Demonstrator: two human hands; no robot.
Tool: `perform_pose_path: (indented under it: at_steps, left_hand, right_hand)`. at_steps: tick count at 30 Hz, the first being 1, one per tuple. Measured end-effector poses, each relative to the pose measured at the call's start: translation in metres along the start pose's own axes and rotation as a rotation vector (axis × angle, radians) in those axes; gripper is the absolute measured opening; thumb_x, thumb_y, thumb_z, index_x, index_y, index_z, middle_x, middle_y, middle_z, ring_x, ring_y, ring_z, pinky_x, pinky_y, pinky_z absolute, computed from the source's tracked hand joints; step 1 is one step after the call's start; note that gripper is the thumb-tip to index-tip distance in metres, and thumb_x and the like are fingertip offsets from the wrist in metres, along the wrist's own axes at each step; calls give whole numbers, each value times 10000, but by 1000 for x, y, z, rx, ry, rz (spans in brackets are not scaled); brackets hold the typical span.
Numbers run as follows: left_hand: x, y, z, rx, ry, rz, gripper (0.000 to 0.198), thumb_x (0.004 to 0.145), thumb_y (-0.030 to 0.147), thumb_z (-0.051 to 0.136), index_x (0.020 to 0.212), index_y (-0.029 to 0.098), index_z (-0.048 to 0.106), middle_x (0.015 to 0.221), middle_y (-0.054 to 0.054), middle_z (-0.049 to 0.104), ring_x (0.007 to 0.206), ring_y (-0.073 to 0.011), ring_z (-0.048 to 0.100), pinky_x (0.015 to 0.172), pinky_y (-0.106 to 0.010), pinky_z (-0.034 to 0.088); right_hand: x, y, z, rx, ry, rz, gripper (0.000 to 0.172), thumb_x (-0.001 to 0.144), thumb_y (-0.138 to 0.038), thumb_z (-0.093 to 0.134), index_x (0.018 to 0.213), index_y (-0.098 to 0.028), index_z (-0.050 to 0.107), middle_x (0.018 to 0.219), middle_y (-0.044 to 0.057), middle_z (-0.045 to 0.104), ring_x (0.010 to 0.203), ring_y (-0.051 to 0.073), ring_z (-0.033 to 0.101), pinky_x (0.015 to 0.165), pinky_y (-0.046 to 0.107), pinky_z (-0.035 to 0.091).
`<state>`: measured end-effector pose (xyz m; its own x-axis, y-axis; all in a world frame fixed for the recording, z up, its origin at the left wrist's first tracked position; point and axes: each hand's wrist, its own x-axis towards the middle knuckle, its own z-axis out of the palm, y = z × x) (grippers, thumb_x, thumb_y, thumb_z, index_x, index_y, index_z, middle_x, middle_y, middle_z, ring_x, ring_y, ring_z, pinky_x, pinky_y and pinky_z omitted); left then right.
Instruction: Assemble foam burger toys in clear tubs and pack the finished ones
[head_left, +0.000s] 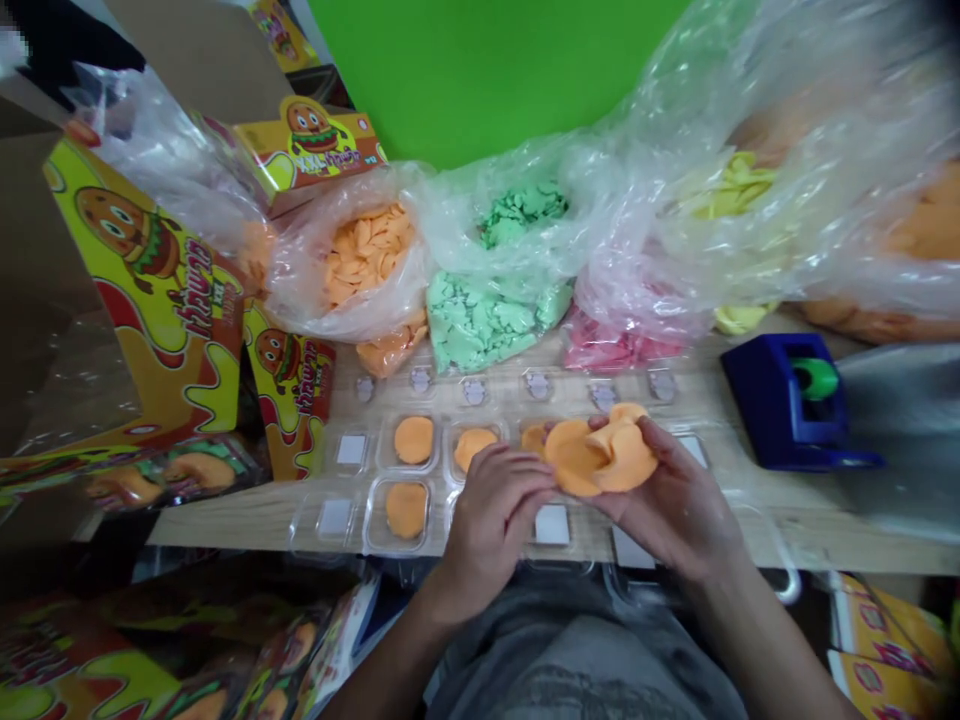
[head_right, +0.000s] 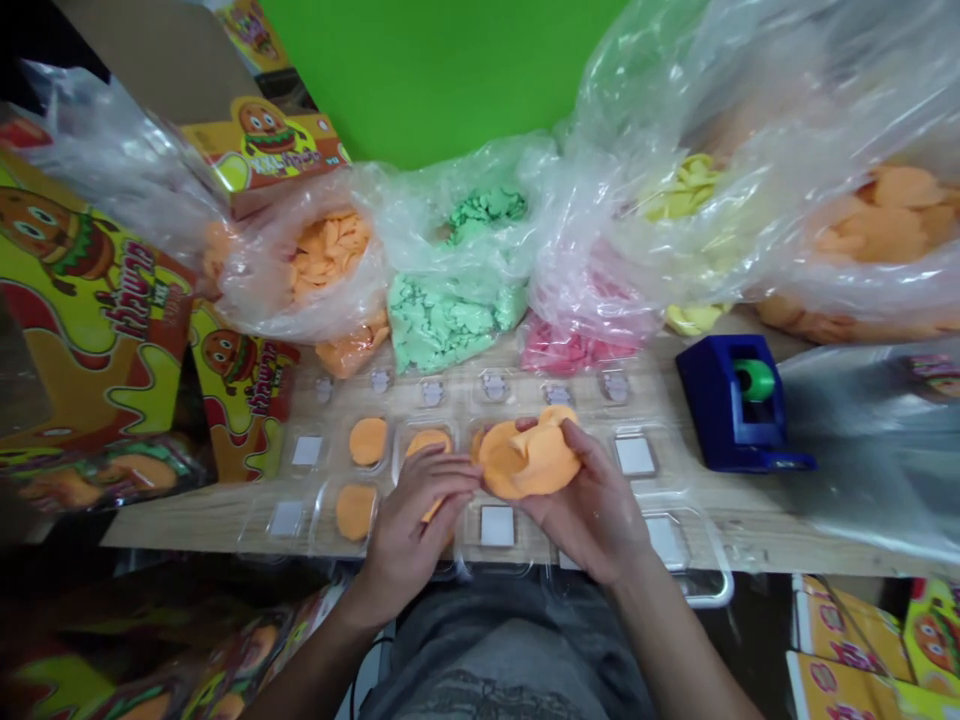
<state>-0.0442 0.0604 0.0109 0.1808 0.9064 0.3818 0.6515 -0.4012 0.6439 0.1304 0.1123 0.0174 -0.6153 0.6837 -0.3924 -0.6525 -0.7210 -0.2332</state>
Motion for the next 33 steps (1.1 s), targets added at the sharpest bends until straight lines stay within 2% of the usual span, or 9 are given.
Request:
perform_pose_path:
  at_steps: [4,7,9,13,16,18,22,24,33]
  left_hand:
    - [1,4,7,33,-103,88,313,759,322,621,1023,167,557,1097,-105,623,1090,-227,514,959,-432,378]
    - [-1,10,11,38,-154,130,203,799,204,579,1001,184,588,1075,-78,640,1086,-220,513,952,-410,386]
    - [0,13,12,-95,-97,-47,167,826,163,529,977,191,594,1016,-63,660,1012,-195,557,903,-365,425]
    - [5,12,4,-519,50,-702,185,871,298,445,927,182,577,825,-32,660,746,-135,620,672,-247,494]
    - [3,10,-2,-610,44,-824,216,856,332,460,944,176,580,808,-28,655,717,-127,621,638,-218,487]
    - [-6,9,-1,-400,-9,-668,160,838,267,503,940,183,594,846,-33,668,776,-135,624,689,-227,487]
    - [-36,5,19,88,-176,69,139,812,121,525,903,171,618,881,-48,697,819,-168,633,811,-331,483]
    - [-49,2,28,197,-222,272,135,833,136,500,906,145,613,867,-58,702,831,-176,638,861,-379,476]
    - [-65,-3,20,269,-329,324,260,831,322,521,981,120,589,874,-50,695,896,-183,622,962,-439,416]
  right_hand:
    - [-9,-3,-6,-9,7,17,352,865,-401,372,913,-192,651,977,31,672,967,177,584,909,347,413]
    - [-14,-1,-7,-44,-54,52,311,833,-392,416,893,-196,650,933,28,669,927,181,592,922,365,402]
    - [-16,-2,-7,-36,-83,39,292,830,-374,415,885,-207,648,919,17,669,931,196,591,938,416,387]
    - [-19,-10,-10,-21,-61,-17,335,856,-359,364,876,-188,652,1036,61,655,1096,235,518,960,465,358]
    - [-22,-19,-16,-44,21,-79,372,859,-383,363,869,-156,658,1134,114,616,1220,269,404,1000,480,307]
    - [-24,-24,-21,-50,84,-127,373,858,-391,374,862,-152,660,1138,118,616,1241,277,377,1019,484,283]
    - [-26,-29,-27,-54,185,-171,340,851,-388,398,840,-169,657,1132,105,624,1224,273,407,1025,469,292]
    - [-27,-29,-27,-58,226,-179,326,843,-387,411,835,-174,657,1126,103,628,1208,265,429,1030,448,295]
    - [-23,-27,-30,-37,215,-164,309,856,-382,412,872,-167,633,1092,105,638,1173,263,467,1020,475,303]
